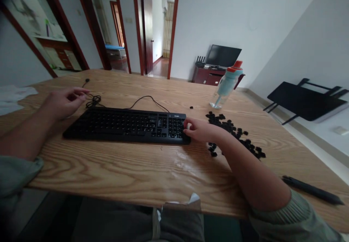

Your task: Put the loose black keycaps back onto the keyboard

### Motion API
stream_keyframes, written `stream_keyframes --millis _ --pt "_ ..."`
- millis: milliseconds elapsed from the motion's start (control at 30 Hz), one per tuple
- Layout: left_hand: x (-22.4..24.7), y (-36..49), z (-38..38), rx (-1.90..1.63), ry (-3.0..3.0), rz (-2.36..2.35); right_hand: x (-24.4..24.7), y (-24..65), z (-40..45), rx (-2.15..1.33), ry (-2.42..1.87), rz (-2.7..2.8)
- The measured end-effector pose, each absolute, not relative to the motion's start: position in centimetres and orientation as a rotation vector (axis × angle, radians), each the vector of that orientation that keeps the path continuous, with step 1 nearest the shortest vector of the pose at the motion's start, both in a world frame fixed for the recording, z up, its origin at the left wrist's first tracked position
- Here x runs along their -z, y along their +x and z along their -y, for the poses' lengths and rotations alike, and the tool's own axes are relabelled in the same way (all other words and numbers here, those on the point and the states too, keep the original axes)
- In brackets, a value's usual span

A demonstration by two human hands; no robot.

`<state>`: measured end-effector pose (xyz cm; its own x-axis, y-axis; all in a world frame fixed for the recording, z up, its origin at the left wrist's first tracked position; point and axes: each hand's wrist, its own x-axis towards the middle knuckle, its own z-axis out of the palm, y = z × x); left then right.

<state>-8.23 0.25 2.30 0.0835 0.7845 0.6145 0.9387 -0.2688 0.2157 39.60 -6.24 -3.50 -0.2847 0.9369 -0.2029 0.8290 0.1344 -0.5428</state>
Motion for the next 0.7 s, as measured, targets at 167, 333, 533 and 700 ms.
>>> stream_keyframes --millis 167,333,533,700 --pt "-2.1 -8.8 -1.4 0.937 -2.264 1.746 2.8 38.2 7.7 -0.729 -1.811 2.206" --pt "-2.9 -9.7 -2.8 0.953 -2.39 1.623 2.5 36.2 8.2 -0.504 -1.994 2.23" --pt "-2.8 -11.3 -5.9 0.609 -2.543 1.283 5.1 38.0 7.2 -0.583 -1.845 2.191" --pt "-1.8 -11.8 -7.0 0.39 -2.647 1.363 5.8 38.9 7.0 -0.571 -1.779 2.001"
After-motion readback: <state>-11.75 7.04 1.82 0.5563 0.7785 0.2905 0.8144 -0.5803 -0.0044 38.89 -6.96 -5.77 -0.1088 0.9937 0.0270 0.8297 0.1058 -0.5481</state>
